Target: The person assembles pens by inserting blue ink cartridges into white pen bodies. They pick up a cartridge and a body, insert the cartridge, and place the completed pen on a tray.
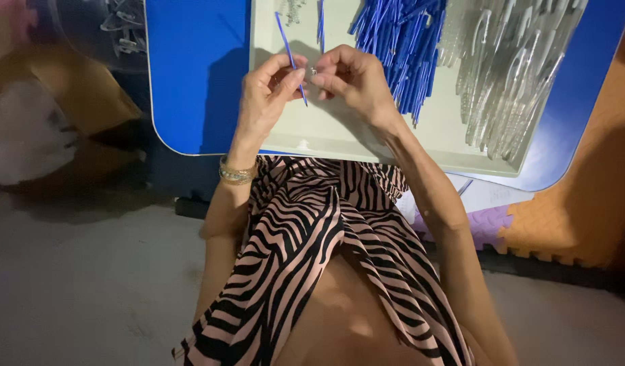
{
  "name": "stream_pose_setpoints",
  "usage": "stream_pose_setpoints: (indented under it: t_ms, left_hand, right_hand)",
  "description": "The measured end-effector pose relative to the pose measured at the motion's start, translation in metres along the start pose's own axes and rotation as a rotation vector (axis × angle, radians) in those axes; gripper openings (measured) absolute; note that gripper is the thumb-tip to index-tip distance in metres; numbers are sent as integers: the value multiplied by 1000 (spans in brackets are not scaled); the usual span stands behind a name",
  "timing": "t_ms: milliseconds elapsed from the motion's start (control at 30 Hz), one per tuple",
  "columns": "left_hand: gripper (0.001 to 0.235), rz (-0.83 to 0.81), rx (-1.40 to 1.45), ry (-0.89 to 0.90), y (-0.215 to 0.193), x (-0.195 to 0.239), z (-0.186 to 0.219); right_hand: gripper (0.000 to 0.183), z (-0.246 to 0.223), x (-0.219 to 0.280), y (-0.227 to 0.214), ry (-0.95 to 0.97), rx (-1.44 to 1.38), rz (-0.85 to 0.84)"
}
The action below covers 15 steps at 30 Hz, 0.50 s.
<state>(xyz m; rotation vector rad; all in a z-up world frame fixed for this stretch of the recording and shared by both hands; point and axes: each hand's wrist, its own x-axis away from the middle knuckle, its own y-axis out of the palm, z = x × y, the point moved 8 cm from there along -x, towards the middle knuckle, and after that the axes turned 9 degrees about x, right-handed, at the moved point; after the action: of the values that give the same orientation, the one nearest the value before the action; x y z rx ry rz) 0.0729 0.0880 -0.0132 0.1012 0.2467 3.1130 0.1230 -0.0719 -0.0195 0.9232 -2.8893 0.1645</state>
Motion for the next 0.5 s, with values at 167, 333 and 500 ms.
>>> stream_pose_setpoints:
  t_ms: [167,333,500]
  left_hand:
    - [17,-56,-80,27,1,-3,-2]
    - [13,-35,86,14,10,-2,-3]
    - [16,54,40,49,-1,-1,-14]
  right_hand:
    - [9,-10,5,-2,73,-53,97]
    - [13,-1,2,0,-72,-73,39]
    - [24,-1,5,4,-137,-145,78]
